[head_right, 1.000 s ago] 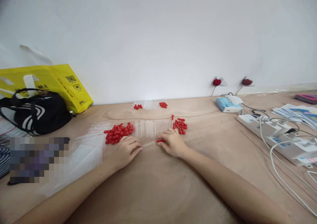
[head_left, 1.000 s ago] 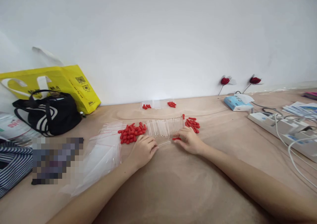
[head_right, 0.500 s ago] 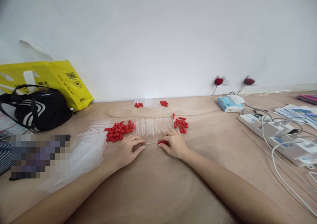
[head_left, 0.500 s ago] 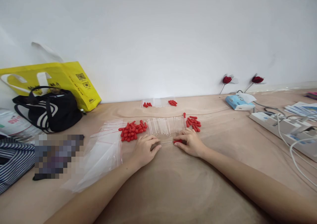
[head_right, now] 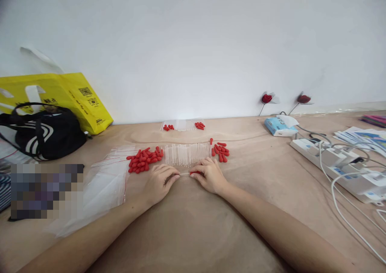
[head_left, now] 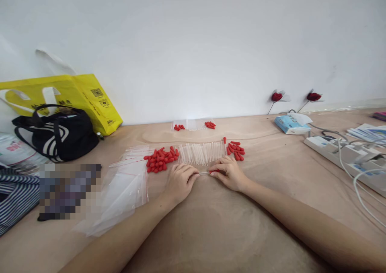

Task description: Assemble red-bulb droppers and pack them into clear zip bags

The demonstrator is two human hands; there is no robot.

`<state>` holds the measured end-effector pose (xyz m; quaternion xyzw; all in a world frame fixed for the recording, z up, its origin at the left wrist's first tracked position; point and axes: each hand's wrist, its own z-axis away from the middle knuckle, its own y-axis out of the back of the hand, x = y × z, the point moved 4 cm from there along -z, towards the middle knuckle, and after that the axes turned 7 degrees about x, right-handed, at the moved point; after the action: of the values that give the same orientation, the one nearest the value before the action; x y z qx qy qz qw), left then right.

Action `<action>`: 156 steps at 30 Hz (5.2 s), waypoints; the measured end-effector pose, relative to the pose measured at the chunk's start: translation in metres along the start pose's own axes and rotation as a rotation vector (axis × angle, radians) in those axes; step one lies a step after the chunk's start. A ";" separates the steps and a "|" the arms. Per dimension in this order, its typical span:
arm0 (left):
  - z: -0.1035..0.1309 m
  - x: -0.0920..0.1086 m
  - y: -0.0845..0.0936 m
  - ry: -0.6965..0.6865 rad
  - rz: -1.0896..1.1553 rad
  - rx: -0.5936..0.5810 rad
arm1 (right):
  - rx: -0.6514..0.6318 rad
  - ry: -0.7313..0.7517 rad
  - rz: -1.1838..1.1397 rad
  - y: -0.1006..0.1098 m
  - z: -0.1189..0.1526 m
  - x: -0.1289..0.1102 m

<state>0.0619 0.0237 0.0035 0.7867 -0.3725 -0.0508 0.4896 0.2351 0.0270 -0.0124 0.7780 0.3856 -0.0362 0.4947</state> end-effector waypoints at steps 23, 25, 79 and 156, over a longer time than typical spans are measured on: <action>0.007 0.007 0.002 -0.303 -0.075 0.090 | 0.063 0.102 -0.048 0.002 0.002 -0.018; 0.008 0.007 0.002 -0.308 -0.055 0.112 | 0.081 0.098 -0.064 0.003 0.002 -0.019; 0.001 0.002 0.002 -0.076 0.140 0.037 | 0.084 -0.640 0.343 0.023 -0.064 0.113; 0.017 0.018 0.001 -0.082 -0.003 0.035 | 0.139 -0.511 0.594 0.049 0.000 0.062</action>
<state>0.0669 -0.0006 0.0007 0.7930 -0.3921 -0.0771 0.4599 0.3100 0.0515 -0.0030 0.8533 0.0049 -0.1102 0.5097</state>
